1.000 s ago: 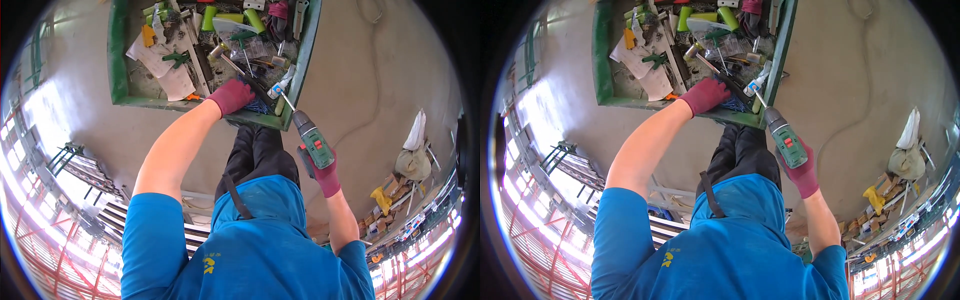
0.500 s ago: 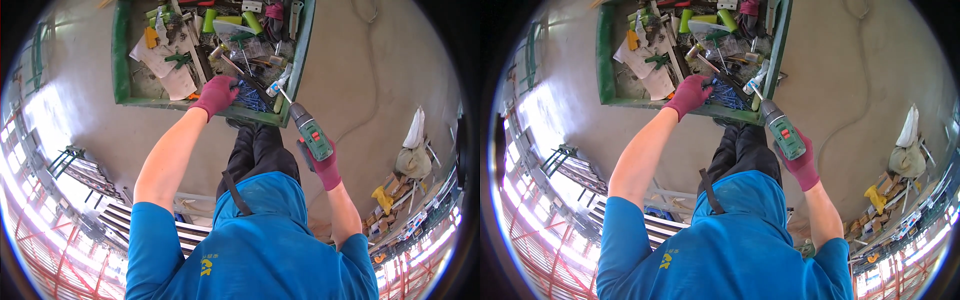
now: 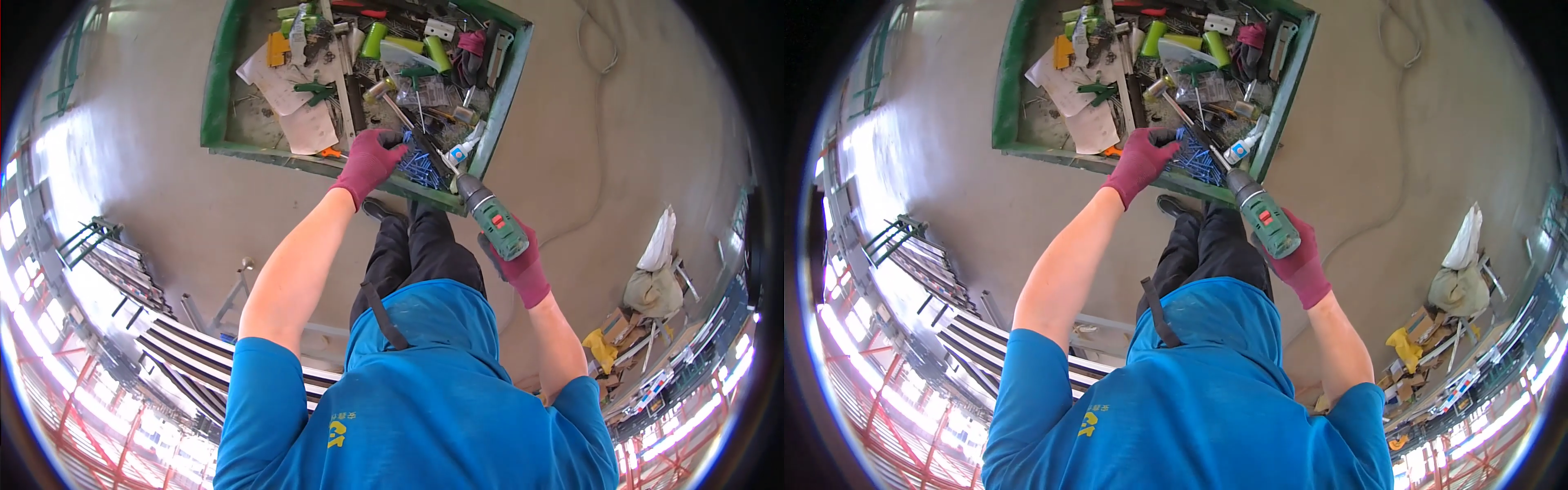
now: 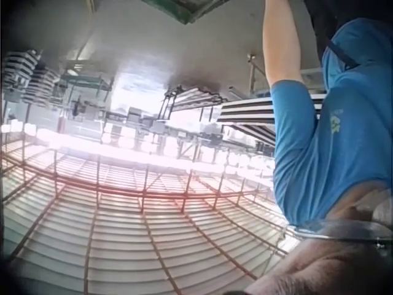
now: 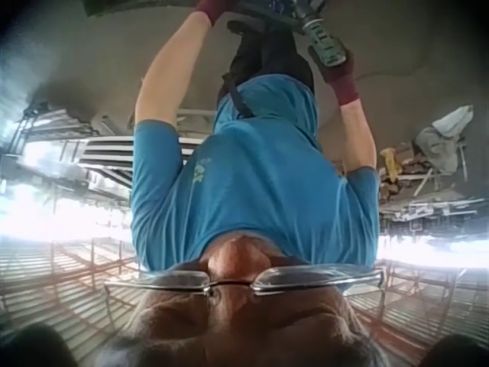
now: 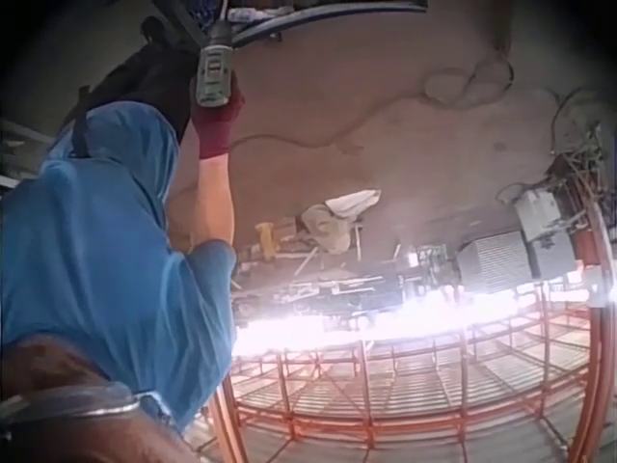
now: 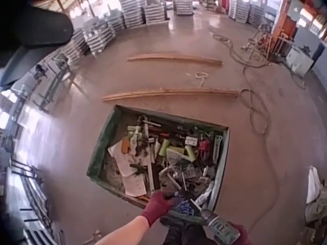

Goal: Assembling a metal frame using a rubber mallet and a power drill.

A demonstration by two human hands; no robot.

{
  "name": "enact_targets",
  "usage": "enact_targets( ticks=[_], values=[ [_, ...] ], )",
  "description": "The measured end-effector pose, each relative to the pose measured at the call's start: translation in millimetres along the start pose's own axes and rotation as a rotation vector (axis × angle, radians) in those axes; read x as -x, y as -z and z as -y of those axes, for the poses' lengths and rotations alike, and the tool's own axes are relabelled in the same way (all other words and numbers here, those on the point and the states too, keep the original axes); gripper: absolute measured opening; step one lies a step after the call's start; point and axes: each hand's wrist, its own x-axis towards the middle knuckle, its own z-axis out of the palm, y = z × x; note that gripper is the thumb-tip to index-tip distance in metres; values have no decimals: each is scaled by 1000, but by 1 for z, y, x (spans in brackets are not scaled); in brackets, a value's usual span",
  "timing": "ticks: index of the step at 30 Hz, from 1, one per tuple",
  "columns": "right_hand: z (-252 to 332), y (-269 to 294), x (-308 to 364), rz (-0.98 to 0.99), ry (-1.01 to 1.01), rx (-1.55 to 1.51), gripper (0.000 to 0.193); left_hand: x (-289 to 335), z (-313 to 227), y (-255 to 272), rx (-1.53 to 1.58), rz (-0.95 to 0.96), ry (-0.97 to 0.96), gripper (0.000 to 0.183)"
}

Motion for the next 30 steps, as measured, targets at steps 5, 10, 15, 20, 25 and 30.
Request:
enact_targets(
  ticks=[5,10,15,20,25,30],
  values=[
    [30,-4,-9,96,197,19,19,38,-22,19,911,32,225,26],
    [92,-18,-17,281,346,-13,29,122,-41,52,1078,-261,71,29],
    [156,-42,-29,623,458,-87,36,227,-50,93,572,-710,79,23],
    [211,-100,-26,944,806,170,59,328,-49,110,433,-1021,112,23],
    [243,-169,6,1170,774,195,54,415,-20,95,238,-1313,92,27],
    [274,-233,53,1411,691,269,50,505,12,74,-99,-1438,215,35]
  ],
)
